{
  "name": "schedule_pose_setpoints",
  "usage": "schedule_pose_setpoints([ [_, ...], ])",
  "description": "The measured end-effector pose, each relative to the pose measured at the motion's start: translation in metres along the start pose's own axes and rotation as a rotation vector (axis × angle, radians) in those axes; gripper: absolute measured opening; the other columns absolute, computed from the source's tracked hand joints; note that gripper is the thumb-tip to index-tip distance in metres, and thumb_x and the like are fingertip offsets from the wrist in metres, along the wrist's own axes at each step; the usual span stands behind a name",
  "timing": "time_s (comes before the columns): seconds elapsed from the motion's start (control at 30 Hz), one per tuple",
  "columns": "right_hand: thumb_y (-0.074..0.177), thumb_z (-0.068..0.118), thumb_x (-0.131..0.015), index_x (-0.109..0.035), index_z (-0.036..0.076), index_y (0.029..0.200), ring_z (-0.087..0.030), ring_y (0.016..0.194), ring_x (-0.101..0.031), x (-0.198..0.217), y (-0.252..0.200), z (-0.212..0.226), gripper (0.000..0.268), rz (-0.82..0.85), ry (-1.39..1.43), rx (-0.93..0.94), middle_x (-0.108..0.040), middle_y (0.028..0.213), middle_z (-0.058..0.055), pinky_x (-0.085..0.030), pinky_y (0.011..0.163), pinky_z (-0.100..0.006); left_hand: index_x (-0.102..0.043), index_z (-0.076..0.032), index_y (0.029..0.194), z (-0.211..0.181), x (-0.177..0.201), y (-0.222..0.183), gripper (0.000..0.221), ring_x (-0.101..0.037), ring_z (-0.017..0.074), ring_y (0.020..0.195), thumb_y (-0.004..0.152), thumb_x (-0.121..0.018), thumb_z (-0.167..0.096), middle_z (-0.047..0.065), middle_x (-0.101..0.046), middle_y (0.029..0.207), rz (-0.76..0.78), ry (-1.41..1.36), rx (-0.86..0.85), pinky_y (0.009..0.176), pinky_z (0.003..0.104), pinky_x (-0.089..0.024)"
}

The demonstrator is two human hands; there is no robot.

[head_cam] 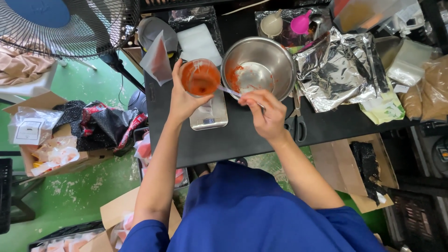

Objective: The person transfers a red sauce from a large foil bag into a small clear plastic pouch using a spoon, and then weighs the pouch on a digital scale. The person also scrapes leftover sauce from a metal bowl using the spoon.

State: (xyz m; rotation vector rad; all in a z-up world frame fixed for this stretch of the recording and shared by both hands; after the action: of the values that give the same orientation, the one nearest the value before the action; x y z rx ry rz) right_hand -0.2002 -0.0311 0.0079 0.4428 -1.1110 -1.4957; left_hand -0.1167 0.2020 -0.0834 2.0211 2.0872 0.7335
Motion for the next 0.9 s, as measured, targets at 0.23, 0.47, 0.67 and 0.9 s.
schedule_pose_setpoints([
  [0.23,0.101,0.006,-0.068,-0.080,0.004,0.099,-0.031,0.088,-0.078,-0.014,-0.006,0.001,0.013,-0.102,0.095,-0.073,-0.079,0.096,-0.012,-0.059,0.081,-0.037,-0.016,-0.009,0.160,0.015,0.000,0.001,0.129,-0.044,0.0397,0.143,0.066,-0.103,-0.016,0.020,-0.049,0.152,0.035,-0.037,0.002,0.121,0.056,-0.031],
  [0.47,0.100,0.007,-0.070,-0.080,0.007,0.097,-0.033,0.086,-0.077,0.016,0.005,-0.014,0.010,0.112,0.159,-0.071,-0.079,0.095,-0.013,-0.059,0.079,-0.041,-0.029,-0.010,0.152,0.008,0.008,0.008,0.116,-0.049,0.0374,0.139,0.061,-0.102,-0.008,0.018,-0.055,0.142,0.168,-0.116,0.045,0.119,0.053,-0.034],
  [0.67,0.101,0.005,-0.068,-0.079,0.006,0.102,-0.033,0.085,-0.076,-0.006,-0.009,-0.006,0.011,-0.091,-0.041,-0.008,-0.078,0.098,-0.012,-0.059,0.075,-0.040,-0.031,-0.012,0.145,-0.004,0.004,0.011,0.110,-0.051,0.0364,0.136,0.061,-0.101,-0.009,0.018,-0.056,0.140,0.230,-0.121,0.045,0.115,0.053,-0.038],
  [0.9,0.097,0.006,-0.073,-0.081,0.010,0.096,-0.028,0.080,-0.077,0.007,-0.003,0.009,0.009,0.015,0.055,-0.067,-0.080,0.093,-0.006,-0.060,0.074,-0.035,-0.033,-0.013,0.144,-0.009,0.011,0.010,0.108,-0.051,0.0367,0.136,0.060,-0.101,-0.006,0.019,-0.056,0.139,0.186,-0.081,0.070,0.117,0.051,-0.035],
])
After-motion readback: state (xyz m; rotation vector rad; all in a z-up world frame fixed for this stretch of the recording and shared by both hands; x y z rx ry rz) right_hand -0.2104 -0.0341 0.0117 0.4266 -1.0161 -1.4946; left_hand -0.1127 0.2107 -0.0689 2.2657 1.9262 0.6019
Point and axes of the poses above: each hand's wrist, its own y-axis towards the middle knuckle, its own x-axis out of the back of the hand, z = x × y, the point moved 5 cm from there along y, towards the middle knuckle
